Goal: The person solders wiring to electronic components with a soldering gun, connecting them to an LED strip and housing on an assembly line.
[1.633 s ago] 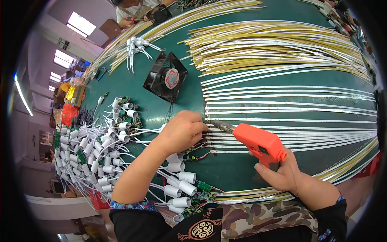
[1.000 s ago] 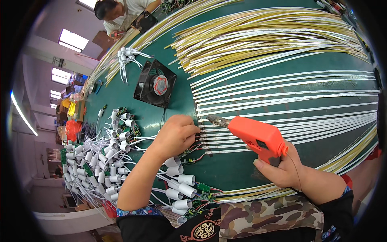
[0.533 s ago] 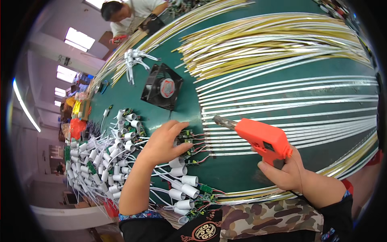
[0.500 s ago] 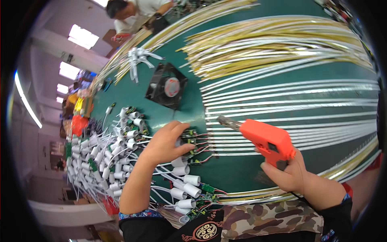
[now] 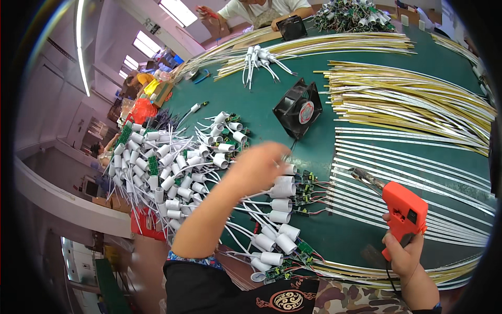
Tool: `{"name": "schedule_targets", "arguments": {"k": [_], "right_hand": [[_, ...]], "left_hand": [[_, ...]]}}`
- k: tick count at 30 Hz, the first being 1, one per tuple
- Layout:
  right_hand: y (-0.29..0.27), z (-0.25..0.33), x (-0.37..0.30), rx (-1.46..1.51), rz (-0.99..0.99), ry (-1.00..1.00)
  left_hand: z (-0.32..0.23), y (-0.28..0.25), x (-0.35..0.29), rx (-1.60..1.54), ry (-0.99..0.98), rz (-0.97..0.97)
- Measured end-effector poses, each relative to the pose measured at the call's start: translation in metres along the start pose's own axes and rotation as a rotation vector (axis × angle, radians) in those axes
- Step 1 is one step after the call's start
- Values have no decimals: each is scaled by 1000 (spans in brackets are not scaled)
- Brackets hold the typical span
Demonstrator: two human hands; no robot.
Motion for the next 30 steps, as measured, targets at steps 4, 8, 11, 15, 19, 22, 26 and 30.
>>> {"name": "schedule_targets", "arguments": {"k": [4,8,11,15,19,22,26,30], "right_hand": [[-11,-8,-5,-38,143,8],[3,7,1,-2,45,-50],[-9,-5,2,-92,78,-102],[-13,-7,0,-132,167,-59],[-13,-10,0,-166,182,-54],[-11,-5,0,-93,169,-27],[-11,-3,4,-27,143,-36],[-10,9,4,242,54,49]], "left_hand": [[82,-20,14,399,-426,-159],[109,20,10,487,-619,1],[116,21,4,471,-643,-132],[124,-6,-6,278,-578,-310],[78,-70,-22,379,-398,-619],[31,-88,-35,422,-201,-644],[2,-65,-30,191,22,-347],[-53,-25,-22,-254,379,37]]}}
Point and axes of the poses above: each hand's wrist, its own x-axis towards the middle knuckle, its own y-axis out of the palm, z = x × y, the point moved 3 cm from there along x, towards the middle knuckle, and after that the axes turned 3 degrees about -y, right-handed, at the moved point
